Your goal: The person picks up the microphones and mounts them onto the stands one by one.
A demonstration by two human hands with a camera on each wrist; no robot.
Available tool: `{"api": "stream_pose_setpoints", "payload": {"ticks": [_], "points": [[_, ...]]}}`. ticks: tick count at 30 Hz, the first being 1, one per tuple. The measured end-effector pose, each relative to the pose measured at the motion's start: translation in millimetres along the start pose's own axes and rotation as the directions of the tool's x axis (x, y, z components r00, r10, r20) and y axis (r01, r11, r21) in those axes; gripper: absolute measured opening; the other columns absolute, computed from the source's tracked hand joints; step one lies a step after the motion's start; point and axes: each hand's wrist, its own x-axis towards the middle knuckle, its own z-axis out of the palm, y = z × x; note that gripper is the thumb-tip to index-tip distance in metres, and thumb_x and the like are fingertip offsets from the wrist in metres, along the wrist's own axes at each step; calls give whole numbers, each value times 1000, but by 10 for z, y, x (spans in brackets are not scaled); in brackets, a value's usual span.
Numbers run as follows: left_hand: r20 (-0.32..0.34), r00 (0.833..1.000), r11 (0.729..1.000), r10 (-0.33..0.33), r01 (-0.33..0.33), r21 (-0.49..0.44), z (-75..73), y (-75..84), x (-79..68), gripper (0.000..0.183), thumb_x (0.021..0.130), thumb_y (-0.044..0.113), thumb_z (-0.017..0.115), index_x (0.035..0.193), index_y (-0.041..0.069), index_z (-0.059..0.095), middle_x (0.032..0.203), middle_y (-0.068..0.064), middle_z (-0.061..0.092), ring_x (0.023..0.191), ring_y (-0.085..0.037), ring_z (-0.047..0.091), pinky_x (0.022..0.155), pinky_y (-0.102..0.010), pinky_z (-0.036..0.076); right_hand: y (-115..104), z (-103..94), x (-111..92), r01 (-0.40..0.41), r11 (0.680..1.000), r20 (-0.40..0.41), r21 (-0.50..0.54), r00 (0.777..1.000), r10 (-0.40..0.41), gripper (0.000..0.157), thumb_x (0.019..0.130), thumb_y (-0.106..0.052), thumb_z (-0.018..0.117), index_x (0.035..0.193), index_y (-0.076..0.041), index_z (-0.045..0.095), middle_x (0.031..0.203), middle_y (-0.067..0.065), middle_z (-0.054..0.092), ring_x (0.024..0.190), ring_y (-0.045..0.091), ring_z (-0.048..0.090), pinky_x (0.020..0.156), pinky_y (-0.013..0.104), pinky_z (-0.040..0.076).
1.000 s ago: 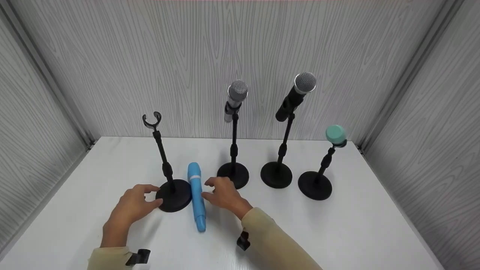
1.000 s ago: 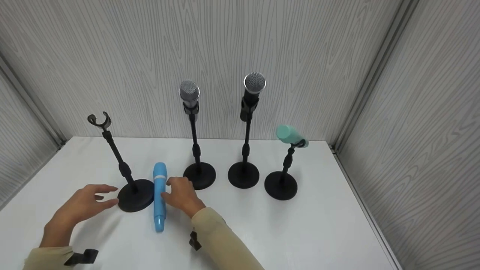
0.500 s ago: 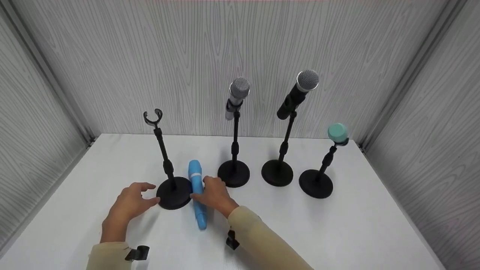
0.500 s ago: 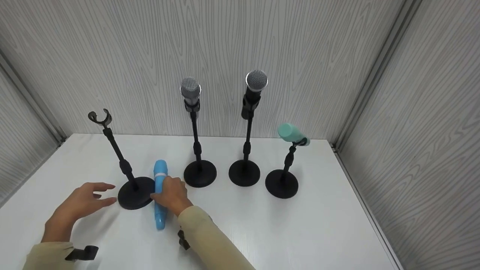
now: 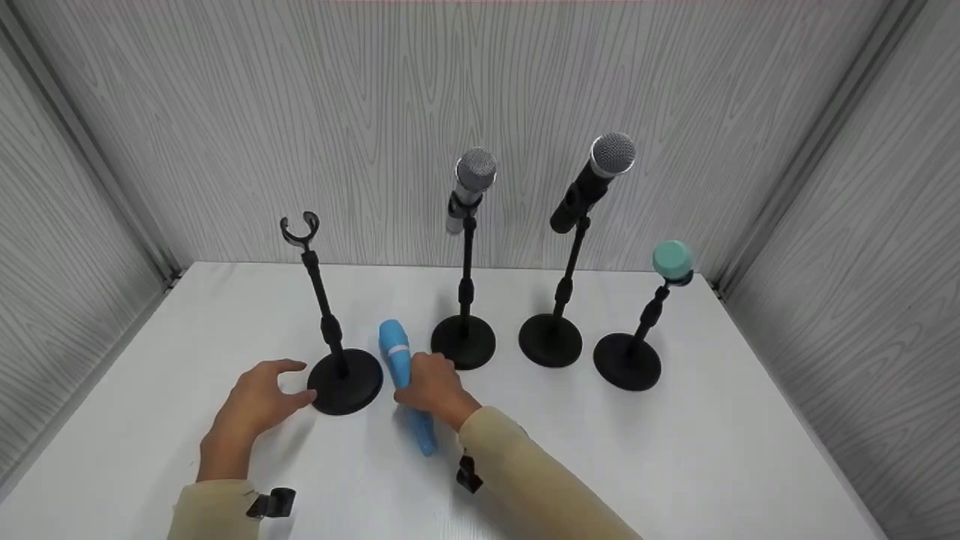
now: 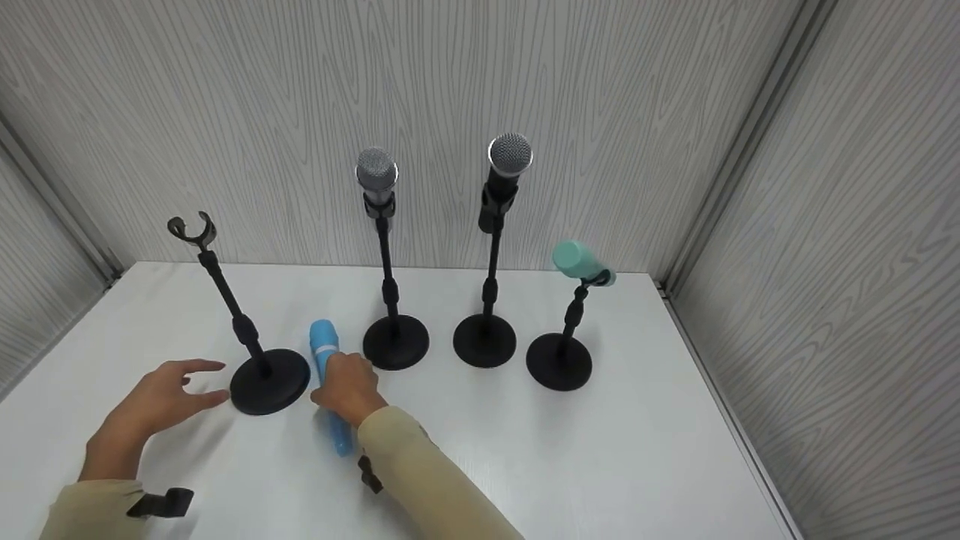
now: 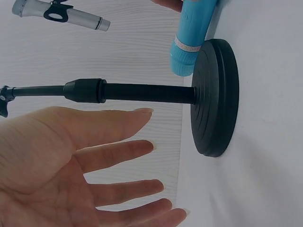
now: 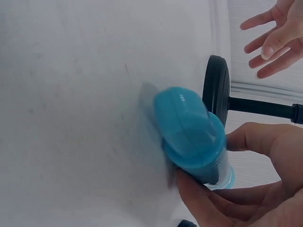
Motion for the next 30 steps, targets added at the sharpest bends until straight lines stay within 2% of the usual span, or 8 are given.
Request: {"api": "stream_pose_setpoints", "payload": {"ticks": [5, 13, 17, 22, 26, 30], "points": [[-9, 1000, 1000, 3, -3, -5, 2, 1, 23, 63, 94, 26, 71, 145, -5, 51, 153, -38, 41, 141, -59, 37, 111, -69, 38, 5, -49, -13, -22, 999, 33, -42, 999, 23, 27, 85, -20, 79, 101, -2, 66, 76, 3, 56, 65, 15, 56, 57, 28, 47], [-21, 999, 999, 26, -27, -45, 118, -2, 87, 64, 95, 24, 70, 146, -7, 49, 154, -38, 40, 145, -58, 33, 116, -69, 33, 32, -26, -3, -8, 998, 19, -65, 1000, 10, 21, 89, -20, 76, 95, -4, 65, 72, 2, 52, 63, 14, 54, 55, 27, 45], [-45, 997, 996, 57, -60, -59, 151, -21, 124, 63, 95, 23, 70, 146, -6, 49, 153, -39, 41, 144, -59, 33, 116, -69, 32, 72, -52, -6, -22, 1000, 67, 12, 997, 22, 20, 88, -17, 77, 95, -4, 63, 75, 4, 55, 64, 16, 59, 54, 29, 54], [-63, 995, 993, 79, -84, -80, 163, -24, 176, 64, 95, 23, 70, 148, -5, 48, 152, -40, 40, 144, -59, 33, 115, -70, 33, 129, -143, -42, -46, 994, 138, 101, 990, 32, 24, 88, -18, 78, 99, -4, 61, 84, 6, 59, 72, 18, 63, 61, 35, 61], [-66, 993, 990, 96, -102, -97, 197, -7, 225, 62, 94, 23, 71, 146, -5, 51, 151, -39, 43, 140, -60, 39, 112, -70, 37, 170, -241, -62, -65, 988, 147, 142, 988, 44, 29, 88, -19, 78, 104, -4, 60, 91, 7, 61, 79, 20, 66, 65, 37, 62], [-48, 995, 989, 91, -96, -114, 243, -4, 292, 56, 94, 21, 72, 142, -3, 55, 149, -35, 48, 137, -58, 43, 110, -68, 40, 215, -338, -100, -65, 982, 151, 177, 988, 38, 41, 86, -20, 80, 117, -4, 57, 105, 11, 65, 86, 21, 68, 67, 38, 63]]}}
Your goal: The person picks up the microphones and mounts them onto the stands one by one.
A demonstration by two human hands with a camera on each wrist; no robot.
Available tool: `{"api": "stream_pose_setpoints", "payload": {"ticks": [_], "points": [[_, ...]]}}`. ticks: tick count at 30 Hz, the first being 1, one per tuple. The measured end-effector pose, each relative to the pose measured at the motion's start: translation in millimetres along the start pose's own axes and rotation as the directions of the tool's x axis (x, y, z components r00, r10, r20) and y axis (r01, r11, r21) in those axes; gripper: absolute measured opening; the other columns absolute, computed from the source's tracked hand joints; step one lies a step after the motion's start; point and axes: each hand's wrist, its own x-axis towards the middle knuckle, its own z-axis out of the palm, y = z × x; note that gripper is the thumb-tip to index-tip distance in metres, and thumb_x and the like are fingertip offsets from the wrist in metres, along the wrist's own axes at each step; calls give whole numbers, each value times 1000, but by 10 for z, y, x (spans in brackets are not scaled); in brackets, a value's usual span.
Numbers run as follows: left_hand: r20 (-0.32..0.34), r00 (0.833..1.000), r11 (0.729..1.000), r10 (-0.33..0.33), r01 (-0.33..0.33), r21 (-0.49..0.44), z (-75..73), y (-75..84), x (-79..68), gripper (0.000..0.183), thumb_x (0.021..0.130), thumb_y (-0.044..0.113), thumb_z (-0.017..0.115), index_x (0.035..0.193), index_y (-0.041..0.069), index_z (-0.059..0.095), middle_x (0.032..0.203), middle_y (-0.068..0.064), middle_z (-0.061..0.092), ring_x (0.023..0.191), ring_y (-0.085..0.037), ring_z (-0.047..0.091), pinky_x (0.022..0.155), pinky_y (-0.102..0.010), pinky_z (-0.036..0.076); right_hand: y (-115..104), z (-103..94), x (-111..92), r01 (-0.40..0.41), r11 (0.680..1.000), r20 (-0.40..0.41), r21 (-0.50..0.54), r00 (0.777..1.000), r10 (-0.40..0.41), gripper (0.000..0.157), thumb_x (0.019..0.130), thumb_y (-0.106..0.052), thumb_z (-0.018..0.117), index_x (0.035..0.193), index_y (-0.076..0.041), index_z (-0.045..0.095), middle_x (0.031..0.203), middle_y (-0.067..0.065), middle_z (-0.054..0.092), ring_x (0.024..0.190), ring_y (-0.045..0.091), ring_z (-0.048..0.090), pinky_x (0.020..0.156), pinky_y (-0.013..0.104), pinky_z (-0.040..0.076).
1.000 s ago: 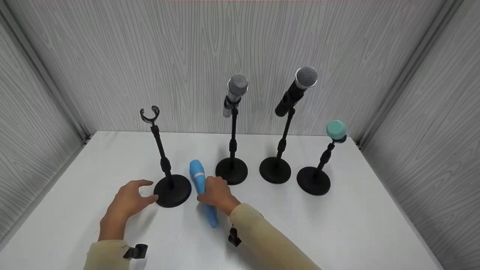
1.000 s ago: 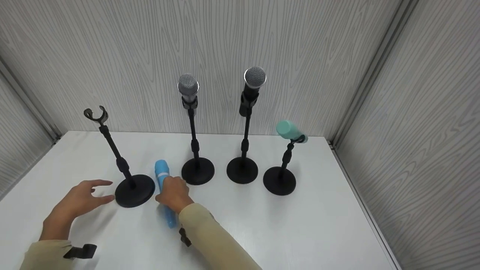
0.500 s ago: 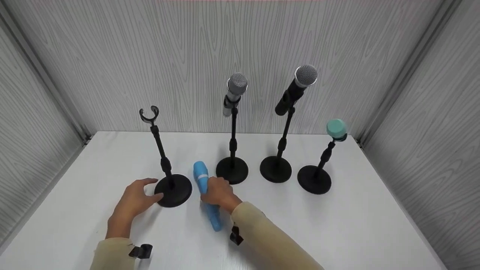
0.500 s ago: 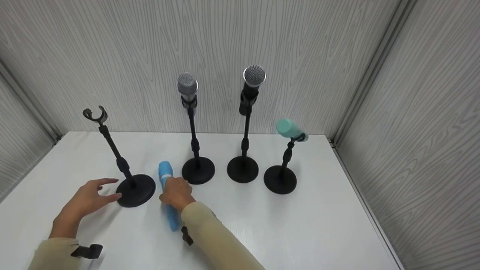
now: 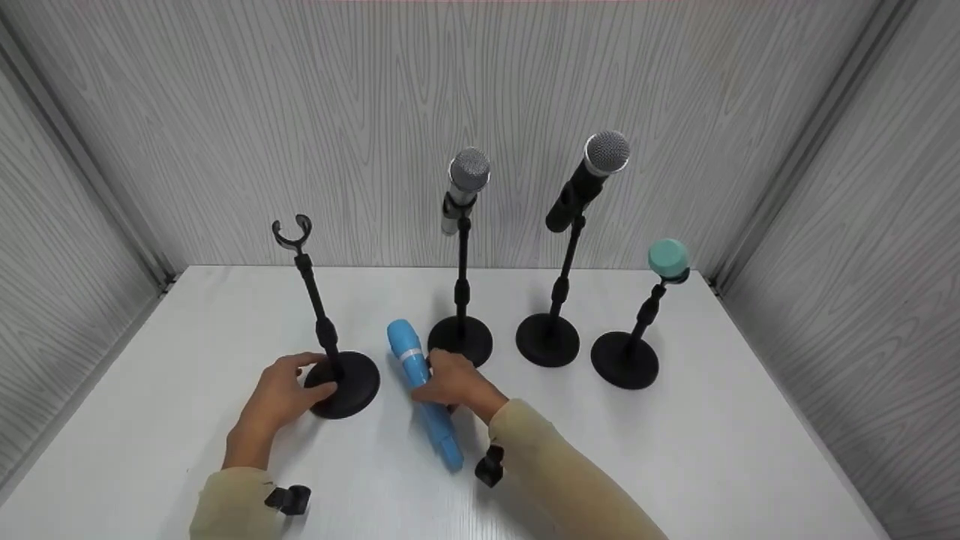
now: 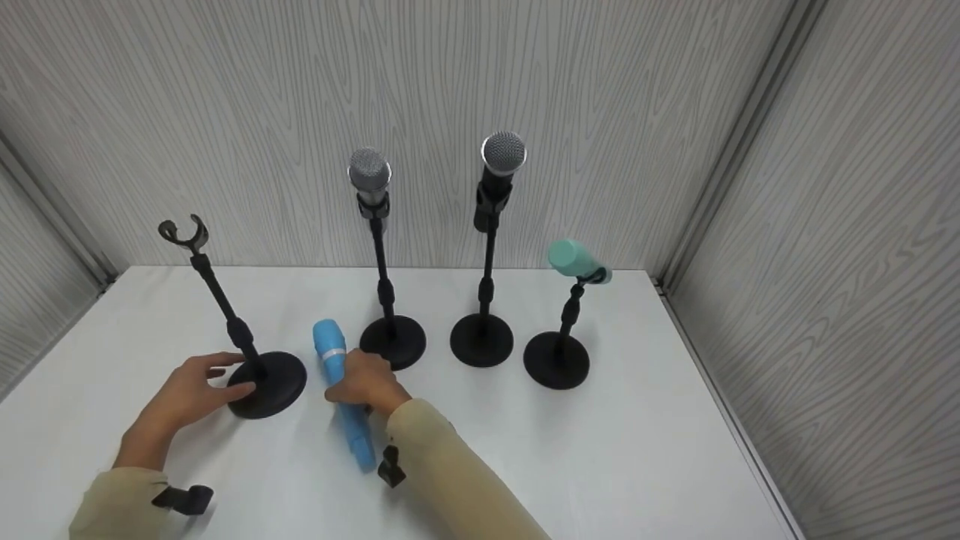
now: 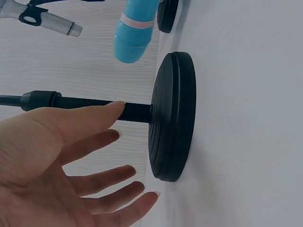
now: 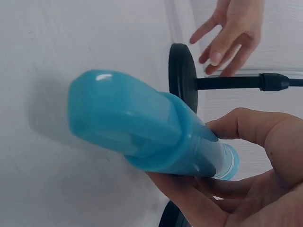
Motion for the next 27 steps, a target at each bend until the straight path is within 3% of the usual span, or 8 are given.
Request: {"api": "stream_pose_setpoints", "payload": {"ticks": [7, 11, 17, 27], "points": [[25, 1000, 1000, -19, 18, 7, 1, -1, 120, 57, 92, 19, 76, 138, -7, 56, 146, -35, 50, 136, -55, 45, 110, -66, 41, 27, -147, -100, 39, 998, 48, 49, 998, -41, 60, 87, -19, 80, 137, -7, 48, 125, 16, 63, 97, 23, 66, 77, 41, 63], [29, 999, 1000, -31, 31, -2, 6, -21, 165, 55, 90, 18, 77, 134, -9, 58, 142, -36, 53, 132, -54, 49, 110, -64, 42, 29, -210, -133, 67, 995, 63, 80, 995, -72, 57, 87, -20, 80, 133, -10, 48, 125, 14, 61, 100, 24, 65, 80, 45, 62], [-13, 1000, 1000, -20, 20, -2, 42, -76, 208, 41, 88, 14, 79, 120, -9, 67, 126, -34, 64, 120, -48, 59, 103, -59, 47, 27, -260, -177, 118, 988, 35, 102, 992, -122, 49, 86, -23, 79, 124, -10, 52, 117, 12, 64, 94, 22, 65, 75, 42, 63], [-44, 999, 1000, 14, -15, -23, 140, -25, 229, 34, 85, 10, 80, 112, -9, 72, 110, -29, 71, 108, -43, 66, 95, -55, 53, 58, -372, -264, 166, 978, -24, 129, 986, -164, 52, 87, -27, 77, 129, -8, 53, 118, 13, 65, 98, 24, 67, 81, 49, 63]]}}
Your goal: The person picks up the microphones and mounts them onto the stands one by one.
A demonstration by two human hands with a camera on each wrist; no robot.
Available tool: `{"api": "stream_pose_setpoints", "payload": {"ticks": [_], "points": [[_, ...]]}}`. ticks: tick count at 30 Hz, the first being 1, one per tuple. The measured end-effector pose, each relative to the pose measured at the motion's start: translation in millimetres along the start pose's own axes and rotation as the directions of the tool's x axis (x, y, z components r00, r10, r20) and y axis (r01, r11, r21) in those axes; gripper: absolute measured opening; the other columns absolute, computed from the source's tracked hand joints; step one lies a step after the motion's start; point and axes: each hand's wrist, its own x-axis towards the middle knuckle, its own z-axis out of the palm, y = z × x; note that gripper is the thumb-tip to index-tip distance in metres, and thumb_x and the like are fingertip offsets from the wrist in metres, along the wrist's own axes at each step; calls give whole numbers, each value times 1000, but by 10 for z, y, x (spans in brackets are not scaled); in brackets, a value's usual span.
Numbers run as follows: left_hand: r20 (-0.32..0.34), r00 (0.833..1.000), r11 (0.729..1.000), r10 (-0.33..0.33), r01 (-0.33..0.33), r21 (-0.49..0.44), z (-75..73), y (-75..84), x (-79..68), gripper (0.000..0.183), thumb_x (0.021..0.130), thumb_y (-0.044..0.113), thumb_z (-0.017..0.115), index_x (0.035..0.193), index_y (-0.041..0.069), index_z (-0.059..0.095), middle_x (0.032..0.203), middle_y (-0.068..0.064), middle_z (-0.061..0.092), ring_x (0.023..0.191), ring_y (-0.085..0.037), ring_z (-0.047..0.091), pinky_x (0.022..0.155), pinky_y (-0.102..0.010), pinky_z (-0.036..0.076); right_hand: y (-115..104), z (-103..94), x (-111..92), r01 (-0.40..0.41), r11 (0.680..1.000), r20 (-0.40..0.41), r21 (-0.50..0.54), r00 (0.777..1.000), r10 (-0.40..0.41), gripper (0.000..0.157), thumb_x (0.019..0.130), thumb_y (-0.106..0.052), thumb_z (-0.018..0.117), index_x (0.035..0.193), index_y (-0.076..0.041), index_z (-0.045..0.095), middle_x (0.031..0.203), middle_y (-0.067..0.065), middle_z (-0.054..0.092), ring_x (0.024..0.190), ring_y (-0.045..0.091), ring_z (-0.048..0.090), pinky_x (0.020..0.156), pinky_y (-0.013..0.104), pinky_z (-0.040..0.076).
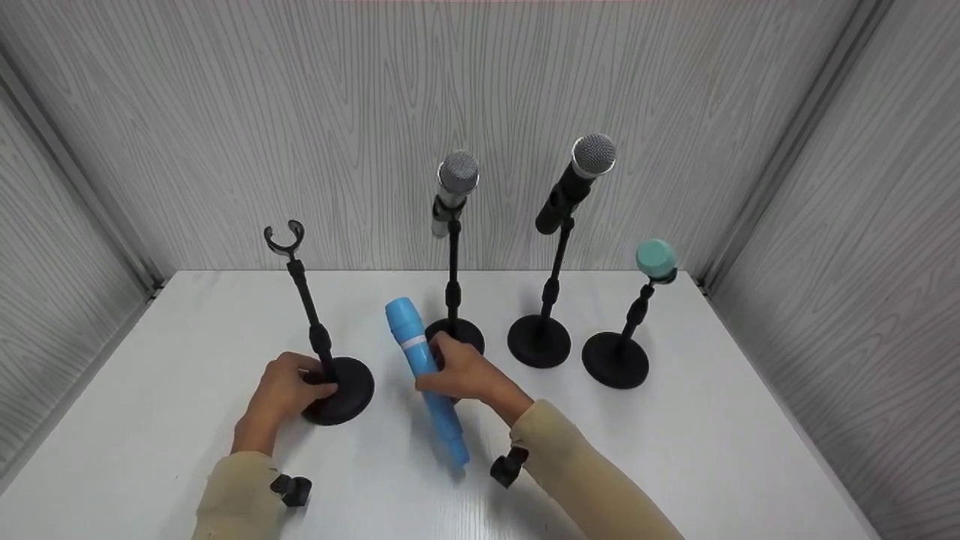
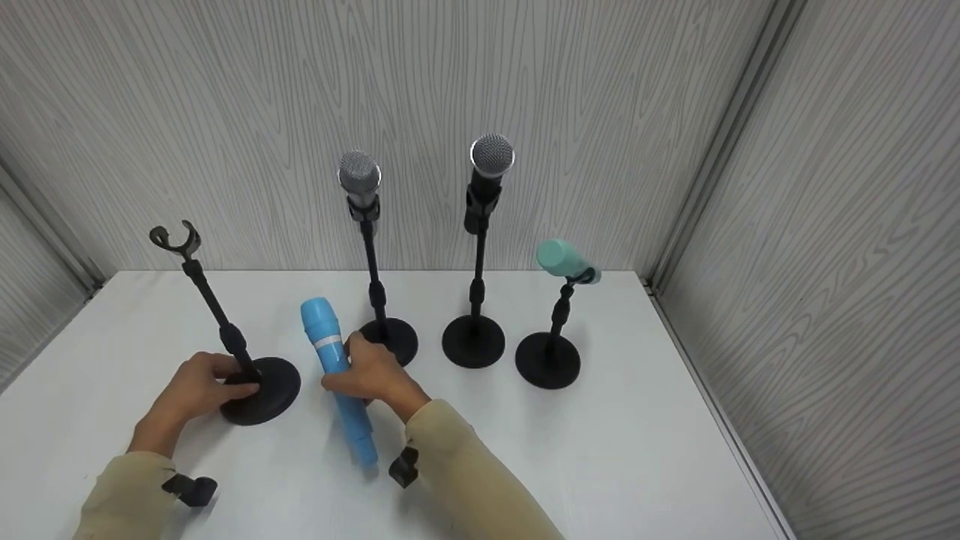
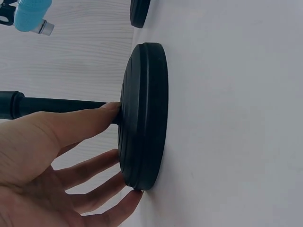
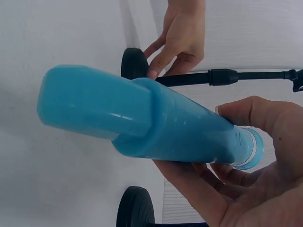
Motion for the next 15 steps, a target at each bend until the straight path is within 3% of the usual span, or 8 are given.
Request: {"api": "stream_pose_setpoints", "payload": {"ticks": [8, 15], "points": [[17, 1000, 1000, -18, 18, 4, 99, 134, -92, 35, 84, 10, 81, 111, -9, 71, 114, -28, 68, 109, -42, 65, 92, -51, 56, -36, -162, -68, 60, 998, -42, 28, 997, -59, 50, 88, -30, 75, 128, -7, 55, 114, 12, 66, 96, 22, 65, 79, 45, 62], [34, 999, 1000, -14, 13, 23, 202, 275, -194, 37, 82, 10, 82, 111, -9, 68, 115, -28, 65, 110, -41, 64, 93, -53, 55, -74, -330, -140, 119, 993, -95, 23, 989, -117, 46, 92, -28, 72, 129, -7, 57, 115, 12, 70, 99, 23, 68, 91, 49, 60]]}}
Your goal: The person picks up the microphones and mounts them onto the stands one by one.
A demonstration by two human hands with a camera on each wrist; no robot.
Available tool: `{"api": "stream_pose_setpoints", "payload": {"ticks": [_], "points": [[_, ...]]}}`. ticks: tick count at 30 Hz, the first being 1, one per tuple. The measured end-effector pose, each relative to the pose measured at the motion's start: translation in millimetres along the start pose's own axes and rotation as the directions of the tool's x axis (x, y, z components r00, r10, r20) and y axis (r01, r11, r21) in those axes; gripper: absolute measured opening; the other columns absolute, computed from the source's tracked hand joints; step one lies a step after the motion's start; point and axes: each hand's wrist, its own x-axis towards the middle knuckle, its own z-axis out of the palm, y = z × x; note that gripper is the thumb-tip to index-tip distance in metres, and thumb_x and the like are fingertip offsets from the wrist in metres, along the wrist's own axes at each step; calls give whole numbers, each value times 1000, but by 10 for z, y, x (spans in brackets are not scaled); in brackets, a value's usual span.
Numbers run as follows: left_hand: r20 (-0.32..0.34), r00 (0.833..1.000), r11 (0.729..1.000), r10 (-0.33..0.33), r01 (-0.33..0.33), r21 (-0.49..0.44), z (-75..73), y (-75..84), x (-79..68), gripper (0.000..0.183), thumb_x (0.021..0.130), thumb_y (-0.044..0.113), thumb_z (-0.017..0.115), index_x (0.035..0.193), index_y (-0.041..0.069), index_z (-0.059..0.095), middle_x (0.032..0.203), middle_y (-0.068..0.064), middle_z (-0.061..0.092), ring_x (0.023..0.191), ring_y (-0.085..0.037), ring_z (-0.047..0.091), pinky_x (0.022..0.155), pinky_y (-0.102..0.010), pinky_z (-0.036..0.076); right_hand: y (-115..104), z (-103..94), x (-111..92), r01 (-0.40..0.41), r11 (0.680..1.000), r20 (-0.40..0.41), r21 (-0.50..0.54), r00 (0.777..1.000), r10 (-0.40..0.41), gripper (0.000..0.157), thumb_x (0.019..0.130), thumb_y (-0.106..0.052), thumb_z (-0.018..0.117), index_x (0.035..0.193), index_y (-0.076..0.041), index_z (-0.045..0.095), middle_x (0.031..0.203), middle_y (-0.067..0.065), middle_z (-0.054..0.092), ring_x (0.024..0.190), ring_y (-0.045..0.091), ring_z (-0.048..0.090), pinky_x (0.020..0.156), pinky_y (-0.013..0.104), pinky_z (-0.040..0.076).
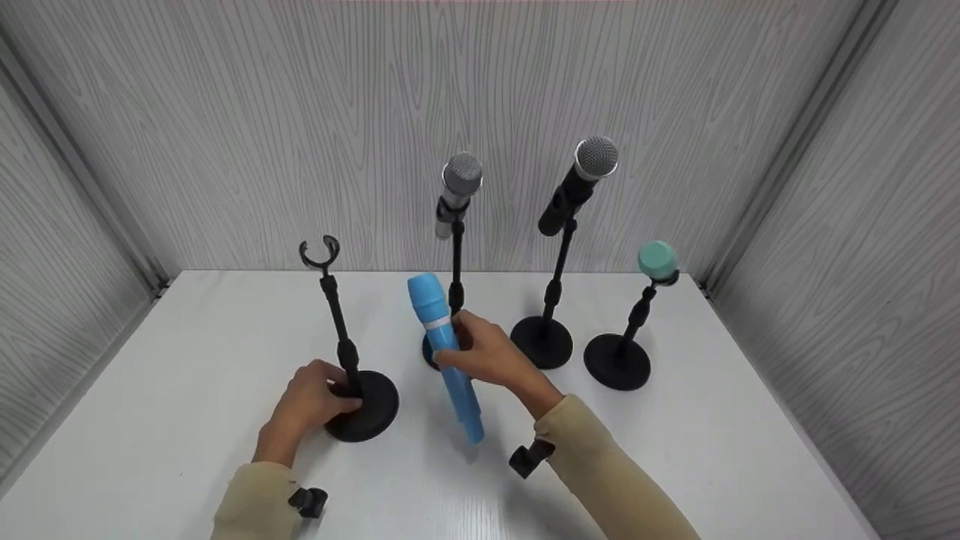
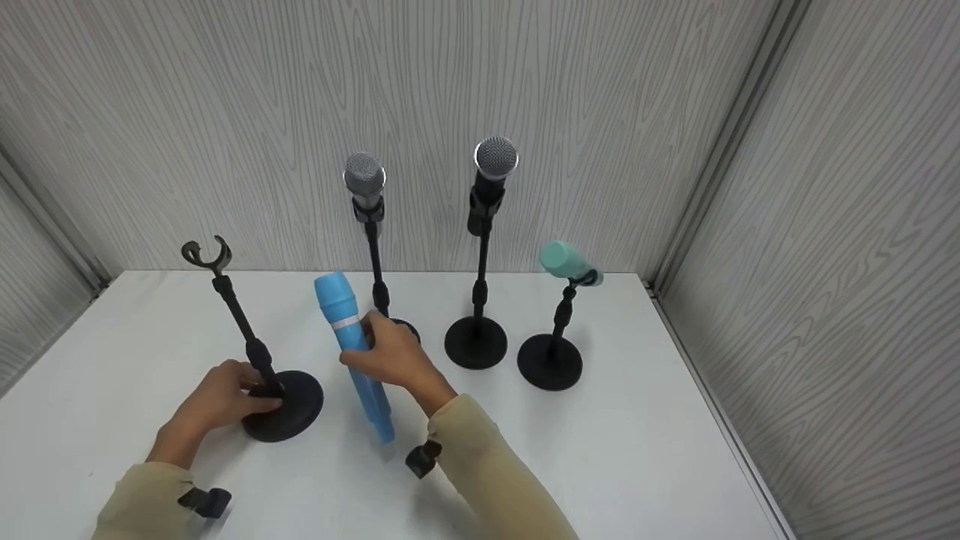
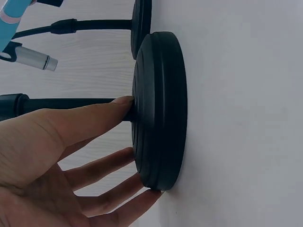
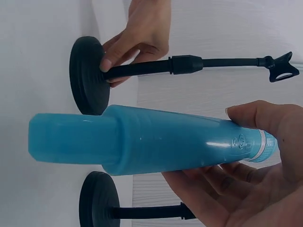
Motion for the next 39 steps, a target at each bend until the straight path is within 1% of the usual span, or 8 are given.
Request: {"api": "stream_pose_setpoints", "payload": {"ticks": [4, 9, 13, 16, 20, 28, 35, 39], "points": [[12, 1000, 1000, 7, -7, 12, 67, 87, -52, 38, 81, 10, 83, 111, -8, 67, 117, -26, 63, 110, -40, 63, 94, -54, 53, -19, -96, -41, 32, 999, -27, -2, 999, -32, 45, 92, -27, 72, 129, -7, 57, 113, 11, 71, 98, 23, 68, 94, 49, 58], [26, 1000, 1000, 13, -14, 11, 158, 202, -106, 39, 80, 10, 84, 110, -5, 65, 113, -23, 65, 103, -34, 65, 88, -49, 56, -68, -211, -91, 46, 998, -72, -32, 996, -49, 47, 92, -27, 73, 131, -7, 57, 115, 13, 72, 98, 25, 70, 94, 50, 58], [35, 999, 999, 32, -33, 16, 246, 307, -145, 37, 78, 10, 87, 106, -3, 67, 109, -20, 68, 97, -30, 67, 83, -46, 58, -125, -307, -122, 93, 995, -111, -44, 989, -97, 46, 91, -23, 73, 131, -6, 58, 118, 16, 71, 97, 27, 72, 91, 50, 59], [40, 998, 998, 51, -52, 26, 321, 387, -170, 33, 76, 9, 88, 101, -1, 69, 103, -15, 70, 95, -28, 69, 82, -45, 58, -177, -379, -149, 152, 987, -147, -59, 976, -159, 44, 92, -21, 73, 131, -6, 59, 118, 15, 72, 96, 27, 72, 89, 48, 60], [51, 997, 997, 66, -67, 27, 410, 487, -200, 30, 74, 7, 90, 96, 3, 70, 97, -10, 72, 91, -25, 70, 80, -44, 58, -266, -474, -181, 223, 971, -192, -82, 953, -235, 46, 93, -21, 73, 133, -5, 59, 123, 15, 72, 103, 28, 72, 91, 47, 60], [50, 992, 993, 114, -116, 34, 557, 606, -232, 29, 70, 4, 92, 89, 4, 69, 89, -6, 68, 85, -22, 66, 78, -42, 57, -447, -629, -218, 317, 947, -248, -52, 915, -319, 50, 94, -16, 72, 139, -3, 55, 134, 17, 67, 119, 31, 69, 100, 46, 57], [78, 981, 983, 180, -182, 16, 665, 684, -236, 26, 70, 3, 91, 87, 4, 72, 87, -4, 68, 84, -20, 64, 77, -40, 57, -614, -746, -246, 358, 933, -257, 37, 906, -337, 53, 95, -11, 70, 144, -2, 52, 137, 19, 65, 120, 33, 69, 101, 47, 57], [108, 973, 978, 205, -207, 11, 708, 728, -243, 25, 71, 3, 91, 88, 3, 74, 90, -5, 69, 86, -20, 65, 78, -41, 58, -755, -795, -240, 378, 925, -261, 43, 898, -355, 57, 96, -12, 70, 148, -4, 49, 139, 19, 64, 122, 33, 68, 103, 47, 56]]}}
